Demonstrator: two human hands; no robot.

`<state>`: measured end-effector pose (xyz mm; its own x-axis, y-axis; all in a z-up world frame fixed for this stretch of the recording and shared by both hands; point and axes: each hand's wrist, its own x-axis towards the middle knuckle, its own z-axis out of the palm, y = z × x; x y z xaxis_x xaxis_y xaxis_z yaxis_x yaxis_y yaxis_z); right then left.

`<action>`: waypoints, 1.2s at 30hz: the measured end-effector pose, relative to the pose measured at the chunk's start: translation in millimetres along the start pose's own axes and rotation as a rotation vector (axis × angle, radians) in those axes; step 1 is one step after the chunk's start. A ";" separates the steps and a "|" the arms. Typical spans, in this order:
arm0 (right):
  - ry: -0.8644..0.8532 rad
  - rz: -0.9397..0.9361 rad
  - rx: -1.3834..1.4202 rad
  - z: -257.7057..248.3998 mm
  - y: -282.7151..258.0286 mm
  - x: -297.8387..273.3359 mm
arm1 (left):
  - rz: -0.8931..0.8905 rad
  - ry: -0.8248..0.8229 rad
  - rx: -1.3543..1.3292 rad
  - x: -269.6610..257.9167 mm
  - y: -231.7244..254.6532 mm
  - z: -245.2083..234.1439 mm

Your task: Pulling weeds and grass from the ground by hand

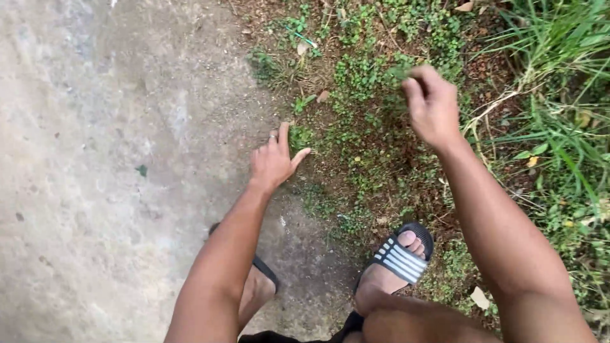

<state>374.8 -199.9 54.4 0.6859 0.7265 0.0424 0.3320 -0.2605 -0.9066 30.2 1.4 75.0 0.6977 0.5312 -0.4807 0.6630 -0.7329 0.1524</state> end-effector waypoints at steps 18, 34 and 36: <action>-0.274 -0.089 -0.144 56.7 36.9 43.8 | 0.105 0.215 -0.500 -16.2 17.7 51.9; -0.372 0.001 0.271 39.5 -89.4 -78.9 | -0.306 0.296 -0.733 -160.8 17.7 7.5; -0.433 -0.007 0.341 59.2 -118.0 -115.0 | -0.370 0.279 -0.737 -174.5 5.0 27.9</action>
<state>218.4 -215.0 131.6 0.3309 0.9416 -0.0622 0.0579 -0.0860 -0.9946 -95.7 -106.8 135.6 0.3794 0.8365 -0.3954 0.7997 -0.0815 0.5948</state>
